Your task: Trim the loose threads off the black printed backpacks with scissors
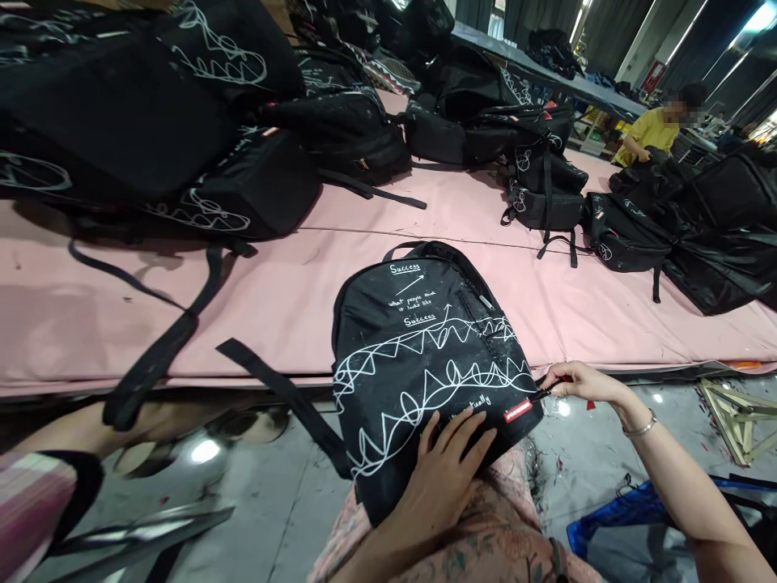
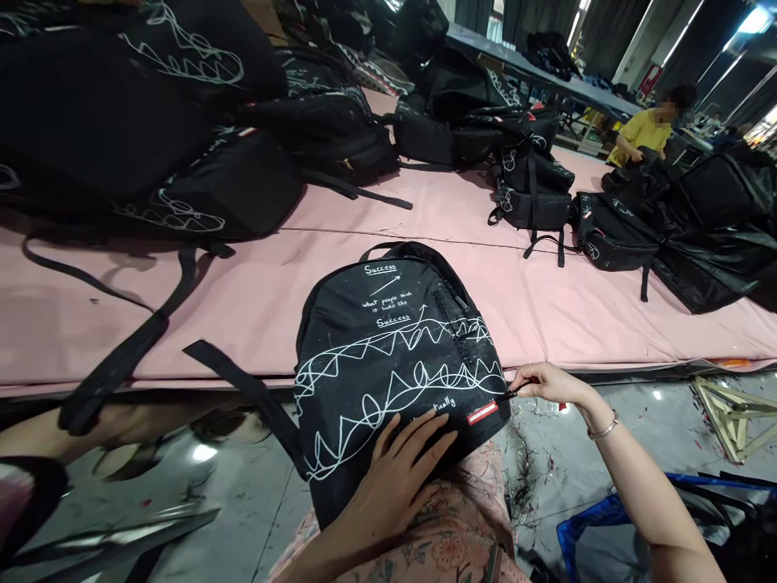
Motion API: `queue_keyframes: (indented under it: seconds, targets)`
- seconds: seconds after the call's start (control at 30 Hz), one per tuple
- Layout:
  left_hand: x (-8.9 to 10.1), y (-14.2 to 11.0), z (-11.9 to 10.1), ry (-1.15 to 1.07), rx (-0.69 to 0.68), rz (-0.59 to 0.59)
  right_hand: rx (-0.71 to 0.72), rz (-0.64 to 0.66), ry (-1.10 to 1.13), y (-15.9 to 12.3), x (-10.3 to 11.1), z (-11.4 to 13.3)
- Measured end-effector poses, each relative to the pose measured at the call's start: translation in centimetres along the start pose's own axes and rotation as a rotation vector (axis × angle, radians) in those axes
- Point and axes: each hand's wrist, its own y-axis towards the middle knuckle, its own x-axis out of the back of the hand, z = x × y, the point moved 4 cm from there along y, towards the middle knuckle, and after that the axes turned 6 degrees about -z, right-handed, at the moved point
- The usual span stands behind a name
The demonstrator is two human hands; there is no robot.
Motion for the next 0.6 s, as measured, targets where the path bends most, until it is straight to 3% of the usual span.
queue_keyframes:
  seconds: [0.6]
  targets:
    - [0.06,-0.02,0.11,-0.014,-0.006,-0.010,0.016,-0.009,-0.020,0.25,0.04,0.56]
